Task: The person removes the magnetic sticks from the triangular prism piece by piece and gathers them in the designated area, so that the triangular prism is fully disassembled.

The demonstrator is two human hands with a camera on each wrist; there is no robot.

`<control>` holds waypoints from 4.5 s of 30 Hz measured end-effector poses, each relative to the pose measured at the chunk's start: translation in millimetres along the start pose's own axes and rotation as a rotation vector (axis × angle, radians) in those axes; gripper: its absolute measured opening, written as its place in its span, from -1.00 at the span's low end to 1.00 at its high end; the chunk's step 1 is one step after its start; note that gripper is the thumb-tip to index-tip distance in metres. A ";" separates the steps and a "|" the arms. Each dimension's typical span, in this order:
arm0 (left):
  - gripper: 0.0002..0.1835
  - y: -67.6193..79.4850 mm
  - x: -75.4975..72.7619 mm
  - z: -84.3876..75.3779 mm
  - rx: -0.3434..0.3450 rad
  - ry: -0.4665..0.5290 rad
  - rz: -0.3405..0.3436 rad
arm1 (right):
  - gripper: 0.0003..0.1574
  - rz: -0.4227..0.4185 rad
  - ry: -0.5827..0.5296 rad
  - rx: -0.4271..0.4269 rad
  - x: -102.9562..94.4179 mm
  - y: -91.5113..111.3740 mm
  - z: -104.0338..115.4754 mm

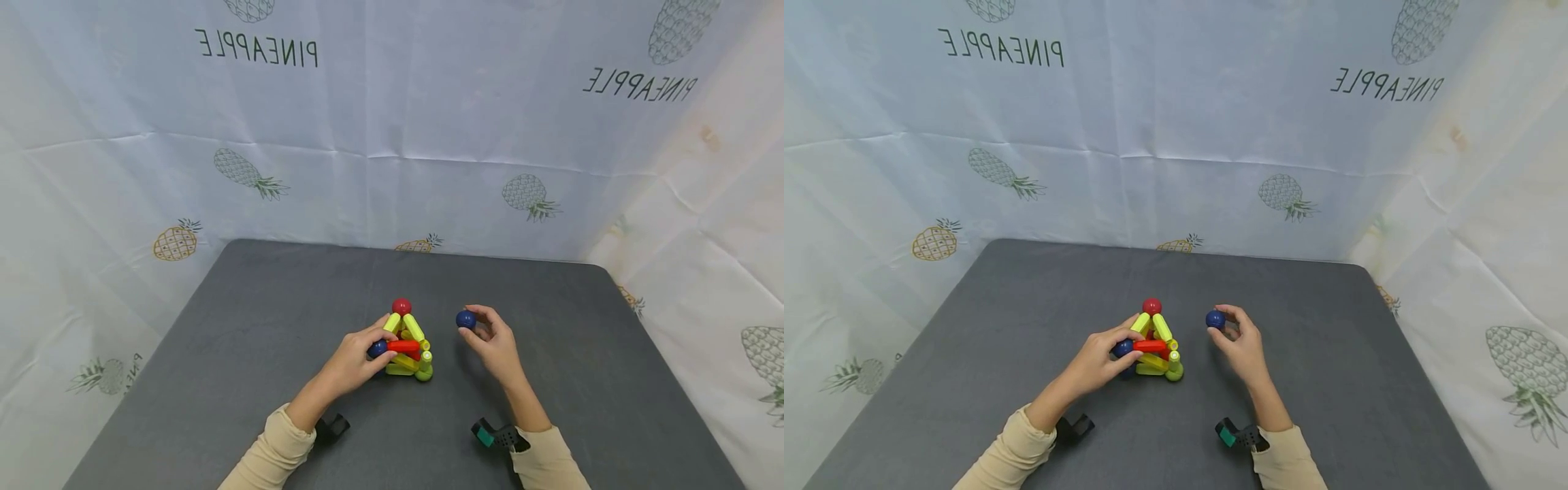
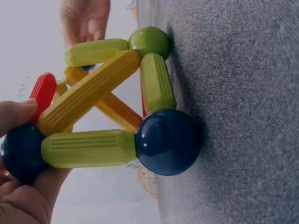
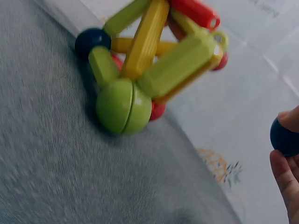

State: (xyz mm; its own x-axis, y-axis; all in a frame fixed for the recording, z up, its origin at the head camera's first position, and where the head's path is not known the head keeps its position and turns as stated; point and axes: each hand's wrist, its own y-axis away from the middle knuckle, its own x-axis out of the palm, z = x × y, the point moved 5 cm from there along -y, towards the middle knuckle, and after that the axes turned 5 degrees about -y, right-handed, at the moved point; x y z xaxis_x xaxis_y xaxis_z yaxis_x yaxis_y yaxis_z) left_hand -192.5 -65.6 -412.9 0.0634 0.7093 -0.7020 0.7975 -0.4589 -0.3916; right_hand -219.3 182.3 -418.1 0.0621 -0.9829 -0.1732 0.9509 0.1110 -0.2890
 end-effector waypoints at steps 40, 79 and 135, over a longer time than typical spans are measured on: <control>-0.34 0.5 -0.3 10.2 -0.078 0.078 -0.020 | -0.43 -0.028 0.346 0.191 0.8 -52.9 -96.4; -0.35 0.8 -1.3 9.3 -0.087 0.087 -0.014 | -0.36 -0.029 0.214 -0.051 1.7 -22.1 -39.8; -0.28 -0.8 -0.8 10.6 -0.067 0.062 0.003 | -0.63 0.088 0.536 -0.699 83.4 28.8 39.5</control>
State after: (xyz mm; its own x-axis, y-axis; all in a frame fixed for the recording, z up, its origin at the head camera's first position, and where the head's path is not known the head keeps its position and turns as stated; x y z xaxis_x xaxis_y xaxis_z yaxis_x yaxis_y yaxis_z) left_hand -199.5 -71.5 -418.3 0.1011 0.7406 -0.6643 0.8354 -0.4257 -0.3476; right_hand -174.8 97.7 -403.6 -0.1908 -0.7850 -0.5894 0.5355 0.4200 -0.7327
